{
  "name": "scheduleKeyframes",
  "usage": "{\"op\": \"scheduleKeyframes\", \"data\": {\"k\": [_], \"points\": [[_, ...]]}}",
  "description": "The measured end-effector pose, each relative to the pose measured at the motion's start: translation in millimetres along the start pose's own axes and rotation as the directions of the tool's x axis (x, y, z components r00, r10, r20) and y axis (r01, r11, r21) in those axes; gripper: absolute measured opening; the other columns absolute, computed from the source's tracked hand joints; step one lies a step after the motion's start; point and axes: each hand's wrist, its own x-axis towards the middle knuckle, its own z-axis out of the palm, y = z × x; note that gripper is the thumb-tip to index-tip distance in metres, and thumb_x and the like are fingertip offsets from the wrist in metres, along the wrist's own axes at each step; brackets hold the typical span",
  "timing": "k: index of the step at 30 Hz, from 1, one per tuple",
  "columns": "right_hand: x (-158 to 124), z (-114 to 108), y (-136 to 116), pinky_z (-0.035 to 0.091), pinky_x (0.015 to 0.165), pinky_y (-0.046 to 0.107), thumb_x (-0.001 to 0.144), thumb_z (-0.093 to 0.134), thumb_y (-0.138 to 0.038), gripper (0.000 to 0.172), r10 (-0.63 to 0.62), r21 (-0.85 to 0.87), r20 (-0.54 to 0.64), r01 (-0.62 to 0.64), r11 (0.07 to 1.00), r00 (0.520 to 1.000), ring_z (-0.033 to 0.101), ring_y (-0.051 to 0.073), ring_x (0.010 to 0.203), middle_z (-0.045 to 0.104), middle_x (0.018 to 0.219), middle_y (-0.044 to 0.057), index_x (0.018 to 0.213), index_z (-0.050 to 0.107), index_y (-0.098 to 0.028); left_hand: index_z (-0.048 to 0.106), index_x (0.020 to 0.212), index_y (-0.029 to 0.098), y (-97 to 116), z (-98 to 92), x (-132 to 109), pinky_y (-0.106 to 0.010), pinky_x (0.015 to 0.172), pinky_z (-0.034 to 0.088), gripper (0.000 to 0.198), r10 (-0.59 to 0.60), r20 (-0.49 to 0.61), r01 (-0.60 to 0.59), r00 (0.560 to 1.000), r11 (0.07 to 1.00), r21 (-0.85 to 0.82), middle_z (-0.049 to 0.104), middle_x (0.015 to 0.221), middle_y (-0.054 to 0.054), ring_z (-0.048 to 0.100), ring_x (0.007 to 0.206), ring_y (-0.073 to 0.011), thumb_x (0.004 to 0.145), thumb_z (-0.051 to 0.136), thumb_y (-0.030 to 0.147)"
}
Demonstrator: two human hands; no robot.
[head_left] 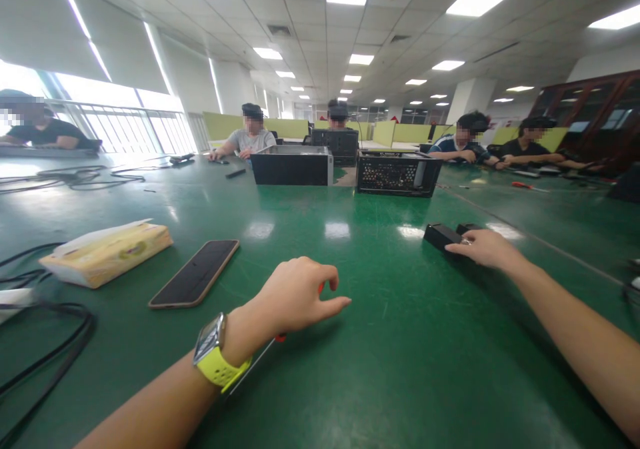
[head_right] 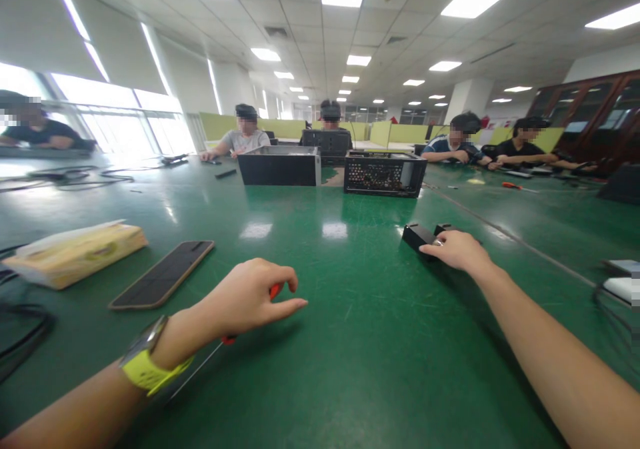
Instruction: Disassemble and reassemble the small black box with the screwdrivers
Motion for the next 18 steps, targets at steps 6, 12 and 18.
{"op": "scheduleKeyframes", "data": {"k": [6,12,18], "points": [[-42.7,-21.4,-55.1,0.048,0.051,0.027,0.073,0.065,-0.058,0.060,-0.407,0.471,0.393,0.200,0.859,0.825,0.062,0.017,0.062,0.069,0.099,0.009,0.120,0.066,-0.020,0.053,0.129,0.027,0.7,2.7,-0.2,-0.031,0.061,0.045,0.068,-0.045,0.040,0.044,0.998,0.998,0.038,0.065,0.075,-0.005,0.064,0.074,-0.0267,0.075,0.056,0.068],[-70.8,-20.6,-101.4,0.036,0.042,0.022,0.081,0.059,-0.055,0.048,-0.478,0.635,0.300,0.202,0.746,0.825,0.050,0.011,0.048,0.059,0.061,0.000,0.108,0.070,-0.018,0.027,0.148,0.020,-3.1,8.1,1.6,-0.029,0.058,0.046,0.109,-0.115,0.076,0.112,0.990,0.993,0.045,0.064,0.079,-0.007,0.065,0.072,-0.0270,0.062,0.058,0.080],[-60.6,15.2,-95.0,0.050,0.063,0.031,0.083,0.058,-0.041,0.039,-0.463,0.466,0.118,0.363,0.807,0.878,0.062,0.018,0.070,0.069,0.089,0.007,0.111,0.068,-0.015,0.027,0.148,0.021,-5.9,17.2,4.0,-0.030,0.058,0.045,0.115,-0.078,0.117,0.075,0.990,0.997,0.027,0.066,0.084,-0.009,0.066,0.075,-0.0300,0.057,0.059,0.083]]}}
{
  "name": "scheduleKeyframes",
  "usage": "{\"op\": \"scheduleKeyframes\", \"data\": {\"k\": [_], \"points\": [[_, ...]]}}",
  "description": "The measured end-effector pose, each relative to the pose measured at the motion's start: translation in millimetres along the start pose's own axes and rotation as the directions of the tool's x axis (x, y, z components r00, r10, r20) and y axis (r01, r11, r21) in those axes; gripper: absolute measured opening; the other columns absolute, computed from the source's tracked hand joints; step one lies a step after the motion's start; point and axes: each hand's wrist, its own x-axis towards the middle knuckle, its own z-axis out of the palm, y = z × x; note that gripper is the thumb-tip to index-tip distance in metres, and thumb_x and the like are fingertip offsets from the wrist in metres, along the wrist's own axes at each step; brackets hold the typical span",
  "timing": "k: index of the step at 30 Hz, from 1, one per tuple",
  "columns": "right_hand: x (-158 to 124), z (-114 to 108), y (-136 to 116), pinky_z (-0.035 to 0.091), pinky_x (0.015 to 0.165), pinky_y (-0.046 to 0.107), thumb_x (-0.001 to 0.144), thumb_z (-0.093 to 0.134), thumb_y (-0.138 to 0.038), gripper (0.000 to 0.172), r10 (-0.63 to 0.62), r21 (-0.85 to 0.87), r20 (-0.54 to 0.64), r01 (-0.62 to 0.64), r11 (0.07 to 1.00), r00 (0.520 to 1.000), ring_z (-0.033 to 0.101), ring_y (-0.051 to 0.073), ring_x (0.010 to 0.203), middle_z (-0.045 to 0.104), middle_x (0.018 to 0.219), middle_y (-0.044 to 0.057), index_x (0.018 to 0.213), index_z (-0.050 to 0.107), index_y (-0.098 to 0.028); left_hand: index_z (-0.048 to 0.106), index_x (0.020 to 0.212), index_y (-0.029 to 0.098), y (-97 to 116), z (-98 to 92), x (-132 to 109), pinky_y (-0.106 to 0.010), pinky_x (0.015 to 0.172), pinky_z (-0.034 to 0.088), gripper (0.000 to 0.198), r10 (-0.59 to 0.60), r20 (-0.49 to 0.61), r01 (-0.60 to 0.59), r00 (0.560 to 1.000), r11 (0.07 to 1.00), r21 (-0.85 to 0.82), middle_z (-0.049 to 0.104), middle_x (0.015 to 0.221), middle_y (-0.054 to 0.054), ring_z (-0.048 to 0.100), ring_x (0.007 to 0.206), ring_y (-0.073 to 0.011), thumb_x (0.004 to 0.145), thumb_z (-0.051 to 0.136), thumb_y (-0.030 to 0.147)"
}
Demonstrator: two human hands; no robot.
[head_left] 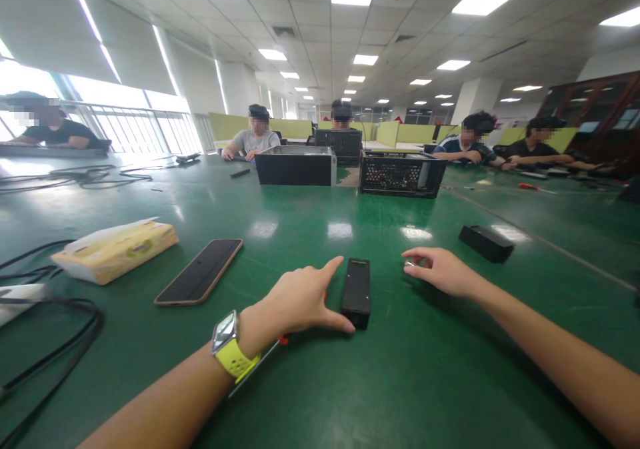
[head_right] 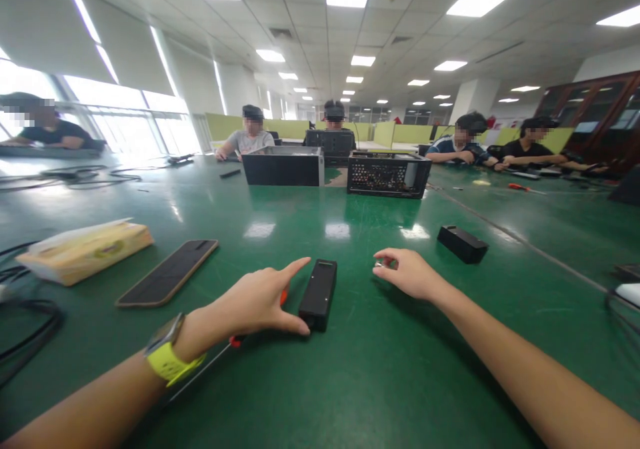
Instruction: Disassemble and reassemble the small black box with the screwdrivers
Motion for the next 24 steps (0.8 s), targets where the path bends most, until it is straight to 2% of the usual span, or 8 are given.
{"op": "scheduleKeyframes", "data": {"k": [2,4,8,11,14,18,21,24], "points": [[3.0,8.8,5.7,0.050,0.074,0.036,0.083,0.058,-0.032,0.037,-0.044,-0.077,-0.059,0.040,0.996,0.997,0.063,0.021,0.080,0.069,0.099,0.010,0.114,0.066,-0.015,0.036,0.142,0.019,1.1,3.8,0.9,-0.030,0.058,0.045,0.110,0.009,-0.014,-0.010,1.000,1.000,-0.006,0.066,0.083,-0.009,0.066,0.075,-0.0299,0.056,0.059,0.083],[4.4,15.9,4.2,0.048,0.084,0.040,0.082,0.058,-0.027,0.037,-0.063,-0.092,-0.078,0.056,0.994,0.995,0.062,0.024,0.091,0.067,0.107,0.012,0.116,0.065,-0.015,0.054,0.123,0.019,1.7,6.1,1.3,-0.028,0.056,0.042,0.092,-0.001,-0.019,0.001,1.000,1.000,-0.023,0.067,0.080,-0.008,0.066,0.073,-0.0281,0.056,0.061,0.082],[0.7,25.0,-20.4,0.044,0.091,0.045,0.086,0.058,-0.040,0.029,-0.170,-0.127,-0.137,0.153,0.980,0.976,0.058,0.028,0.102,0.067,0.106,0.010,0.103,0.068,-0.019,0.065,0.078,0.021,1.2,6.5,0.6,-0.025,0.051,0.032,0.057,0.103,0.007,-0.103,0.995,0.993,-0.066,0.064,0.069,-0.003,0.064,0.067,-0.0228,0.060,0.066,0.074],[-6.6,30.7,-46.0,0.046,0.085,0.043,0.095,0.044,-0.047,0.035,-0.280,-0.058,-0.097,0.275,0.960,0.955,0.060,0.025,0.093,0.070,0.096,0.007,0.092,0.068,-0.022,0.067,0.081,0.022,1.9,7.6,-1.6,-0.025,0.052,0.031,0.053,0.270,-0.016,-0.270,0.963,0.959,-0.091,0.064,0.067,-0.001,0.063,0.065,-0.0200,0.062,0.068,0.071],[-13.2,36.8,-62.8,0.046,0.089,0.043,0.095,0.041,-0.052,0.042,-0.342,0.087,-0.010,0.342,0.936,0.939,0.060,0.026,0.101,0.069,0.109,0.008,0.112,0.065,-0.022,0.067,0.099,0.027,4.7,11.6,-4.8,-0.025,0.055,0.036,0.056,0.379,-0.039,-0.381,0.924,0.917,-0.119,0.066,0.072,0.000,0.063,0.067,-0.0192,0.065,0.065,0.072],[-14.8,42.8,-63.9,0.045,0.094,0.042,0.087,0.053,-0.057,0.058,-0.428,0.254,0.116,0.390,0.885,0.896,0.058,0.027,0.110,0.063,0.125,0.010,0.132,0.053,-0.021,0.060,0.119,0.033,10.7,16.5,-8.5,-0.026,0.067,0.045,0.067,0.468,-0.061,-0.471,0.882,0.864,-0.179,0.071,0.097,-0.002,0.066,0.082,-0.0216,0.065,0.067,0.071],[-13.0,42.7,-59.4,0.044,0.095,0.044,0.083,0.058,-0.058,0.057,-0.411,0.241,-0.010,0.401,0.884,0.912,0.057,0.028,0.111,0.062,0.124,0.010,0.128,0.056,-0.023,0.063,0.116,0.028,16.5,13.6,-11.6,-0.024,0.065,0.045,0.056,0.501,-0.122,-0.516,0.857,0.828,-0.220,0.071,0.089,-0.002,0.065,0.076,-0.0182,0.070,0.070,0.059],[-16.0,37.4,-65.1,0.046,0.091,0.043,0.087,0.054,-0.055,0.042,-0.420,0.217,-0.247,0.472,0.854,0.874,0.058,0.027,0.104,0.066,0.111,0.009,0.114,0.063,-0.024,0.069,0.091,0.017,20.0,2.9,-15.8,-0.021,0.058,0.040,0.022,0.457,-0.352,-0.565,0.817,0.756,-0.330,0.064,0.067,0.000,0.054,0.058,-0.0098,0.084,0.064,0.038]]}}
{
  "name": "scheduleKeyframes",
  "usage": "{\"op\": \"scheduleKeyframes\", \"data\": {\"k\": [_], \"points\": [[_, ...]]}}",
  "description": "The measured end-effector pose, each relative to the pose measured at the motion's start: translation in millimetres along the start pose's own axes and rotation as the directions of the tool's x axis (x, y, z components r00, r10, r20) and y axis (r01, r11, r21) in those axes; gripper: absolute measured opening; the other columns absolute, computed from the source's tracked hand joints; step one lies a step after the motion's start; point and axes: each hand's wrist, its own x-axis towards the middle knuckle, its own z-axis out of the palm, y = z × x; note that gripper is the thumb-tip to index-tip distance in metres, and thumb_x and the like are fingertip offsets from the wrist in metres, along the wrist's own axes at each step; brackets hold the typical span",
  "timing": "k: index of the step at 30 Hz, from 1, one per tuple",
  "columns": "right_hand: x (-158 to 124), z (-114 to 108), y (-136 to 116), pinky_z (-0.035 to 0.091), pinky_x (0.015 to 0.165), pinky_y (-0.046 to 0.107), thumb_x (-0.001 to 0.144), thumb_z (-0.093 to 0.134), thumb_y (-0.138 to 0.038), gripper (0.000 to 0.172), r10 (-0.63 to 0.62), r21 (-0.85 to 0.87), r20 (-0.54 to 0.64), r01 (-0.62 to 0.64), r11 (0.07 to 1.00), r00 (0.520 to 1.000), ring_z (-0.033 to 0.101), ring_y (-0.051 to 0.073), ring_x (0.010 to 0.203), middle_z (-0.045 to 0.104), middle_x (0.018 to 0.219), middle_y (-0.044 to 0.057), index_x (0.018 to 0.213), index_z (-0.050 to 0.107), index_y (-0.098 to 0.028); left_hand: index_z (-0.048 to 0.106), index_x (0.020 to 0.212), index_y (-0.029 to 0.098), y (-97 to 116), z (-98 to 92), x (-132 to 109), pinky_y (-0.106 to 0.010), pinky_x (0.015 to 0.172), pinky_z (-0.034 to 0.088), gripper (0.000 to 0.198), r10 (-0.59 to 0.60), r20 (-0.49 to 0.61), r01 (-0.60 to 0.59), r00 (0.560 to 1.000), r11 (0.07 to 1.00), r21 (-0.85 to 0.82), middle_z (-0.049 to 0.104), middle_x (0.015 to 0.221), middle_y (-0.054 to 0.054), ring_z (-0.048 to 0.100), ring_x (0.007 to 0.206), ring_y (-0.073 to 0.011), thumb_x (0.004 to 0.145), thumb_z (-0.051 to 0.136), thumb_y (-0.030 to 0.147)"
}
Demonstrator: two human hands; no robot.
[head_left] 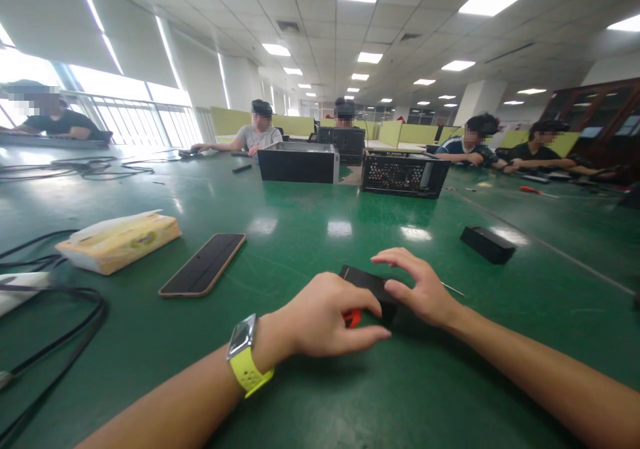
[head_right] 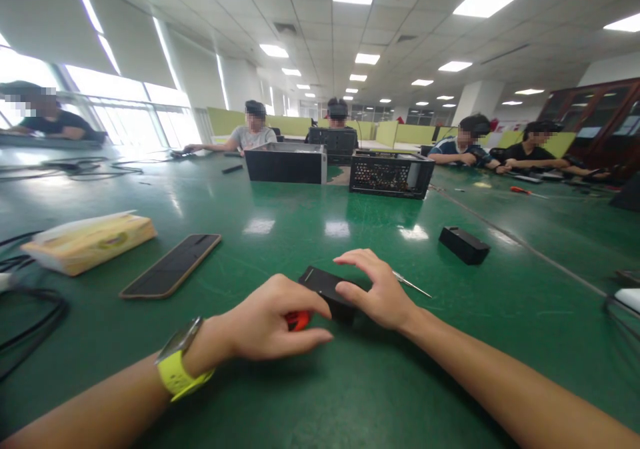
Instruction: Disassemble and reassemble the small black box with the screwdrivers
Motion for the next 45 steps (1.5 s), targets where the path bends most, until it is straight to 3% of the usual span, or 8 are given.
{"op": "scheduleKeyframes", "data": {"k": [3,7,9,15,24,27,32,45], "points": [[-1.3,-0.1,-23.5,0.048,0.078,0.038,0.089,0.055,-0.046,0.025,-0.094,0.025,-0.058,0.096,0.995,0.994,0.060,0.022,0.085,0.067,0.088,0.005,0.097,0.067,-0.026,0.060,0.067,0.015,4.0,-13.1,1.7,-0.021,0.052,0.036,0.026,-0.042,-0.381,-0.014,0.924,0.989,-0.145,0.053,0.056,0.003,0.044,0.050,-0.0064,0.087,0.059,0.030],[-8.4,12.4,-55.8,0.048,0.068,0.033,0.085,0.060,-0.050,0.038,-0.116,0.105,0.073,0.108,0.989,0.991,0.059,0.019,0.077,0.069,0.090,0.004,0.115,0.063,-0.028,0.044,0.065,0.018,0.2,-20.3,8.0,-0.020,0.040,0.031,0.038,-0.291,-0.780,-0.148,0.554,0.888,-0.436,0.044,0.056,0.005,0.043,0.042,-0.0059,0.095,0.046,0.040],[-11.1,20.8,-63.9,0.046,0.059,0.028,0.082,0.063,-0.053,0.053,-0.092,0.159,0.085,0.078,0.984,0.992,0.057,0.016,0.068,0.070,0.094,0.005,0.125,0.057,-0.023,0.041,0.069,0.019,-1.4,-14.9,12.8,-0.019,0.037,0.032,0.037,-0.383,-0.789,-0.227,0.479,0.815,-0.534,0.043,0.060,0.006,0.046,0.040,-0.0058,0.095,0.044,0.045],[-7.6,27.3,-68.6,0.037,0.047,0.020,0.083,0.065,-0.032,0.021,0.088,0.212,0.181,-0.126,0.969,0.980,0.048,0.008,0.048,0.062,0.062,0.000,0.088,0.072,-0.013,0.043,0.079,0.019,4.3,10.3,18.7,-0.017,0.045,0.039,0.030,-0.385,-0.717,-0.209,0.581,0.781,-0.589,0.047,0.064,0.005,0.050,0.049,-0.0057,0.094,0.050,0.045],[-7.4,10.7,-63.2,0.031,0.040,0.016,0.081,0.064,-0.023,0.009,0.282,0.459,0.267,-0.379,0.804,0.922,0.043,0.004,0.043,0.057,0.060,-0.004,0.080,0.063,-0.014,0.049,0.109,0.022,2.1,16.5,14.4,-0.025,0.058,0.054,0.034,-0.356,-0.743,-0.205,0.567,0.812,-0.546,0.054,0.102,-0.004,0.063,0.083,-0.0150,0.095,0.039,0.051],[-6.5,-1.1,-52.4,0.031,0.036,0.016,0.084,0.063,-0.029,0.014,0.358,0.589,0.169,-0.386,0.710,0.918,0.047,0.003,0.039,0.065,0.071,-0.001,0.082,0.059,-0.015,0.053,0.117,0.019,-16.7,13.8,9.4,-0.036,0.085,0.053,0.046,-0.314,-0.631,-0.010,0.709,0.891,-0.454,0.060,0.112,-0.010,0.058,0.107,-0.0203,0.099,0.023,0.049],[-0.5,-17.4,-34.4,0.032,0.031,0.015,0.086,0.062,-0.030,0.015,0.448,0.738,-0.012,-0.295,0.607,0.894,0.051,0.005,0.035,0.065,0.070,-0.004,0.086,0.052,-0.020,0.048,0.133,0.018,-45.7,6.0,-0.4,-0.046,0.105,0.038,0.071,-0.271,-0.134,0.265,0.953,0.962,-0.059,0.053,0.133,-0.014,0.049,0.121,-0.0283,0.074,0.071,0.051],[-6.0,-6.0,-32.4,0.049,0.045,0.021,0.091,0.060,-0.033,0.017,0.341,0.683,-0.103,-0.183,0.707,0.934,0.063,0.010,0.051,0.067,0.077,0.000,0.083,0.059,-0.018,0.068,0.099,0.018,-39.1,-12.5,-0.2,-0.030,0.082,0.043,0.049,-0.138,0.059,0.139,0.989,0.990,-0.006,0.068,0.096,-0.004,0.060,0.090,-0.0190,0.068,0.074,0.056]]}}
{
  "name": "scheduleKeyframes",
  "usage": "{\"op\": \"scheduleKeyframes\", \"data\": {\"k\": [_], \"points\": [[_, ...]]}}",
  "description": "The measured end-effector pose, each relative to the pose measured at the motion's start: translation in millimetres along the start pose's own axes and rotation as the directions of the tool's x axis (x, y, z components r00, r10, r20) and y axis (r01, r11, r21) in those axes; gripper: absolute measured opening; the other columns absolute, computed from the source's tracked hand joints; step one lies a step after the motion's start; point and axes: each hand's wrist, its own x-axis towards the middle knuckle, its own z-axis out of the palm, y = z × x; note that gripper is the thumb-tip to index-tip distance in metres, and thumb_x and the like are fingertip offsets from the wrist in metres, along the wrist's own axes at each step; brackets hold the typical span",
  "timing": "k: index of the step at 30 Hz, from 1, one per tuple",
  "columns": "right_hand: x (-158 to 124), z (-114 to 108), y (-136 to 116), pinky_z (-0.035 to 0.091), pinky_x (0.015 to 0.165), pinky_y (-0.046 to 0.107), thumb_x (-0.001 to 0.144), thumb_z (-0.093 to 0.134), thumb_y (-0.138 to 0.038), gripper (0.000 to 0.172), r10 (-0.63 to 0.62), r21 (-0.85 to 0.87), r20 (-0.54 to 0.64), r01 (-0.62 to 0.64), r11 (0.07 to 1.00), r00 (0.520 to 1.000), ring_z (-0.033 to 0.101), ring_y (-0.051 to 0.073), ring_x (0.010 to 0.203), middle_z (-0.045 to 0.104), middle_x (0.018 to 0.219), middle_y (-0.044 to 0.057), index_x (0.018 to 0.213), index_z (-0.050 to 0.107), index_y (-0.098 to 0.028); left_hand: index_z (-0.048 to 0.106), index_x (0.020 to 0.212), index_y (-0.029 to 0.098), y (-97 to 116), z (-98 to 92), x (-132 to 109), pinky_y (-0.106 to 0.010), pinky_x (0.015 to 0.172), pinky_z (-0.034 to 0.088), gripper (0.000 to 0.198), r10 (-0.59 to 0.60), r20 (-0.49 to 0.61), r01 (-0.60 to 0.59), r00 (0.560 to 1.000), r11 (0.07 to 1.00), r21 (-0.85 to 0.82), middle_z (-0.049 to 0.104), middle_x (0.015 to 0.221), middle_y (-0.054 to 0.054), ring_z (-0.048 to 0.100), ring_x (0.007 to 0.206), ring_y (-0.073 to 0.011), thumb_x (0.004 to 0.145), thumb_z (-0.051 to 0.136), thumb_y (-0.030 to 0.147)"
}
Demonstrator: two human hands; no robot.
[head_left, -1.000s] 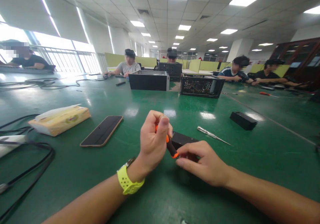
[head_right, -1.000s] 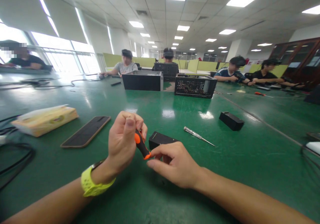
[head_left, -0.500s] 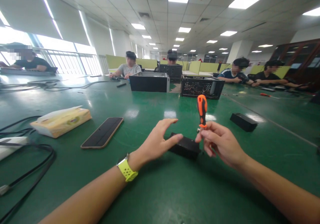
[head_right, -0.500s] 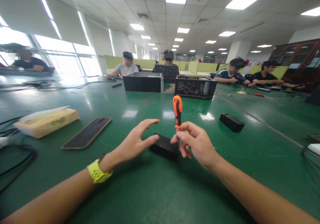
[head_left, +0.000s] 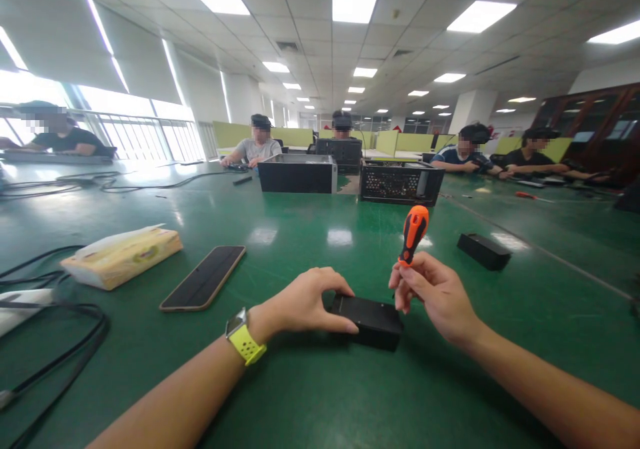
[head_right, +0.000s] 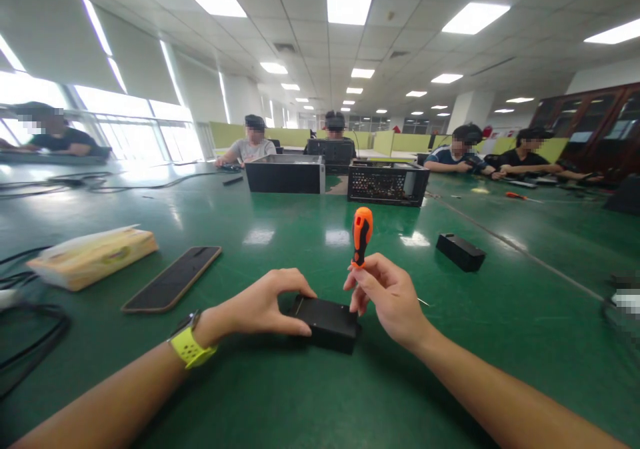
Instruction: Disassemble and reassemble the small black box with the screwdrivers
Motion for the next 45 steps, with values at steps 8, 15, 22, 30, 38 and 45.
{"op": "scheduleKeyframes", "data": {"k": [8,15,22,30,38,45], "points": [[-1.1,0.4,3.4,0.049,0.048,0.023,0.092,0.058,-0.034,0.017,-0.023,-0.083,0.016,0.024,0.996,1.000,0.063,0.011,0.054,0.066,0.079,0.001,0.086,0.060,-0.018,0.068,0.094,0.015,1.2,2.5,-1.0,-0.029,0.077,0.046,0.042,0.006,-0.044,-0.005,0.999,1.000,0.020,0.069,0.092,-0.005,0.061,0.084,-0.0179,0.073,0.071,0.051],[-4.9,4.1,5.0,0.049,0.052,0.025,0.092,0.057,-0.034,0.018,-0.049,-0.190,0.057,0.059,0.980,0.997,0.062,0.012,0.058,0.066,0.079,0.003,0.087,0.063,-0.017,0.067,0.091,0.016,1.5,4.7,-0.4,-0.027,0.074,0.047,0.037,0.075,-0.087,-0.071,0.993,0.996,0.053,0.069,0.088,-0.005,0.061,0.082,-0.0176,0.073,0.071,0.048],[-4.0,2.4,5.0,0.049,0.052,0.025,0.093,0.056,-0.033,0.018,-0.098,-0.213,0.025,0.101,0.972,0.995,0.062,0.012,0.058,0.067,0.080,0.003,0.089,0.064,-0.018,0.067,0.091,0.016,-0.1,4.1,0.9,-0.028,0.073,0.047,0.040,0.069,-0.103,-0.063,0.992,0.996,0.055,0.069,0.087,-0.005,0.061,0.081,-0.0174,0.073,0.071,0.051],[-1.1,2.9,1.4,0.049,0.050,0.026,0.093,0.055,-0.036,0.020,-0.109,-0.153,-0.021,0.104,0.983,0.994,0.062,0.012,0.058,0.067,0.083,0.004,0.093,0.063,-0.018,0.063,0.114,0.018,0.3,0.7,2.1,-0.033,0.081,0.049,0.064,0.075,-0.114,-0.074,0.991,0.997,0.020,0.067,0.101,-0.008,0.061,0.090,-0.0207,0.066,0.074,0.060],[2.6,10.6,-2.8,0.047,0.049,0.025,0.094,0.053,-0.036,0.020,-0.192,-0.178,0.036,0.196,0.964,0.981,0.058,0.012,0.054,0.060,0.068,0.000,0.089,0.062,-0.019,0.059,0.118,0.016,60.2,-31.6,55.1,-0.021,0.058,0.046,0.050,0.225,-0.430,-0.291,0.874,0.952,-0.094,0.065,0.090,-0.004,0.056,0.066,-0.0098,0.079,0.069,0.045],[5.5,-3.1,-6.3,0.050,0.065,0.030,0.087,0.062,-0.042,0.034,-0.164,-0.435,0.128,0.204,0.877,0.978,0.061,0.017,0.080,0.064,0.105,0.007,0.114,0.058,-0.022,0.067,0.079,0.014,99.0,-89.9,76.3,-0.018,0.046,0.037,0.016,0.263,-0.207,-0.274,0.943,0.962,-0.026,0.056,0.061,0.002,0.048,0.052,-0.0073,0.079,0.067,0.031]]}}
